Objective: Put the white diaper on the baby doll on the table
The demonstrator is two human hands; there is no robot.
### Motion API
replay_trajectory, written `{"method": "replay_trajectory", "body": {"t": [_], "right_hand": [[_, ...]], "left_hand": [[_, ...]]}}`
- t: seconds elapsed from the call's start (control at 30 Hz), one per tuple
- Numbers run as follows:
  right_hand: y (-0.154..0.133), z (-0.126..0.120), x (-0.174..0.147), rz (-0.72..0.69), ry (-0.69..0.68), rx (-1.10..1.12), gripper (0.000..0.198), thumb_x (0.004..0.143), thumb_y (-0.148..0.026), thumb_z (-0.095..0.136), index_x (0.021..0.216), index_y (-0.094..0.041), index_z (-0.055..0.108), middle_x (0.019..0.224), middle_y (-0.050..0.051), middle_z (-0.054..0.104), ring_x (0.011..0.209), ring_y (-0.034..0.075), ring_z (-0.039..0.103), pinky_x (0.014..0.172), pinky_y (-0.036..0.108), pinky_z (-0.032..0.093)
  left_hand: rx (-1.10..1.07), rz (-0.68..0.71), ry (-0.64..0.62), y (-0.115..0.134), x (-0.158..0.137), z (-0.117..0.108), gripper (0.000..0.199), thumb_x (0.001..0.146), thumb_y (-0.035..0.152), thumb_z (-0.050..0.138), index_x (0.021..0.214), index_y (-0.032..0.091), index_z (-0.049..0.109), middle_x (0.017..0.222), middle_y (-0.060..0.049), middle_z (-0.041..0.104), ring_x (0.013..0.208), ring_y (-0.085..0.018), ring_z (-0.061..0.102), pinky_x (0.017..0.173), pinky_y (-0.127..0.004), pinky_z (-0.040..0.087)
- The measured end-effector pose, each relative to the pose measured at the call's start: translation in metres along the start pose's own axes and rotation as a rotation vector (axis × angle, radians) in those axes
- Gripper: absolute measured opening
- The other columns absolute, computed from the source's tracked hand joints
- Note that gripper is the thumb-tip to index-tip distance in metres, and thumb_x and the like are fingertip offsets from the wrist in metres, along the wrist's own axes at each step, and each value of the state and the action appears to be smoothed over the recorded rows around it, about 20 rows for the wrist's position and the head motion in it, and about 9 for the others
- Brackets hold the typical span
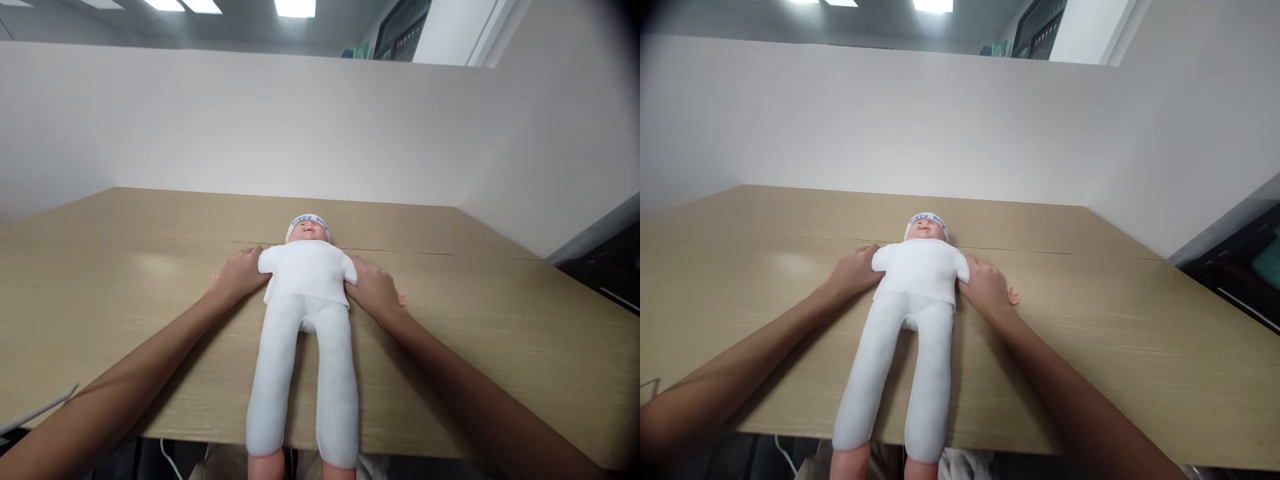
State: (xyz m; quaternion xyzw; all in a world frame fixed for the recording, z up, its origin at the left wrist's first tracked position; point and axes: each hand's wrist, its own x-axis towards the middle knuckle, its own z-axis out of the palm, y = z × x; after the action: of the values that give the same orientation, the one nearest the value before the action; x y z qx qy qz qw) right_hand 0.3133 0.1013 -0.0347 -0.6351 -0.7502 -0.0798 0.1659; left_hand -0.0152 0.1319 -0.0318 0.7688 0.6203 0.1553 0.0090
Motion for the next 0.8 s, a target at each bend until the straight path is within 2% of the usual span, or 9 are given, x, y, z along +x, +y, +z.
{"method": "replay_trajectory", "body": {"t": [0.1,0.17,0.3,0.47,0.67,0.8], "right_hand": [[0.007,0.015,0.036,-0.047,0.020,0.008,0.029,0.099,-0.029,0.063,0.125,-0.017,0.070,0.116,0.015,0.080,0.102,0.031,0.070,0.081,0.035,0.042],[0.012,0.020,0.051,-0.073,0.026,0.004,0.034,0.099,-0.030,0.063,0.130,-0.016,0.070,0.121,0.017,0.079,0.110,0.034,0.069,0.089,0.037,0.045],[0.035,0.020,0.047,-0.186,0.045,0.154,0.045,0.104,-0.039,0.061,0.145,-0.019,0.063,0.137,0.014,0.075,0.125,0.034,0.065,0.106,0.041,0.048],[0.066,0.019,0.032,-0.208,-0.008,0.378,0.048,0.108,-0.053,0.058,0.145,-0.023,0.064,0.143,0.012,0.074,0.129,0.034,0.067,0.111,0.046,0.050],[0.063,0.025,0.061,-0.184,-0.046,0.384,0.047,0.109,-0.052,0.055,0.145,-0.025,0.066,0.142,0.010,0.076,0.125,0.034,0.069,0.108,0.047,0.050],[0.066,0.023,0.060,-0.199,-0.043,0.378,0.049,0.109,-0.054,0.055,0.147,-0.025,0.065,0.140,0.010,0.076,0.123,0.033,0.070,0.106,0.045,0.052]], "left_hand": [[0.033,0.031,0.045,-0.009,0.035,0.012,0.039,0.099,0.051,0.060,0.115,0.018,0.068,0.116,-0.019,0.077,0.109,-0.039,0.071,0.085,-0.042,0.049],[0.057,0.038,0.078,-0.019,0.048,0.018,0.045,0.097,0.052,0.063,0.123,0.016,0.068,0.124,-0.021,0.075,0.119,-0.042,0.067,0.098,-0.048,0.049],[0.013,0.117,0.133,-0.054,0.040,0.023,0.065,0.101,0.068,0.058,0.144,0.019,0.061,0.143,-0.019,0.070,0.130,-0.042,0.060,0.112,-0.054,0.044],[-0.174,0.175,0.029,-0.091,0.025,0.018,0.072,0.107,0.075,0.046,0.158,0.025,0.054,0.150,-0.013,0.070,0.139,-0.039,0.060,0.116,-0.053,0.045],[-0.240,0.139,0.051,-0.090,0.047,0.021,0.077,0.105,0.076,0.048,0.161,0.023,0.055,0.151,-0.014,0.070,0.137,-0.039,0.061,0.116,-0.054,0.047],[-0.318,0.071,0.062,-0.100,0.042,0.021,0.081,0.101,0.077,0.055,0.160,0.022,0.055,0.150,-0.015,0.070,0.136,-0.038,0.062,0.113,-0.050,0.051]]}}
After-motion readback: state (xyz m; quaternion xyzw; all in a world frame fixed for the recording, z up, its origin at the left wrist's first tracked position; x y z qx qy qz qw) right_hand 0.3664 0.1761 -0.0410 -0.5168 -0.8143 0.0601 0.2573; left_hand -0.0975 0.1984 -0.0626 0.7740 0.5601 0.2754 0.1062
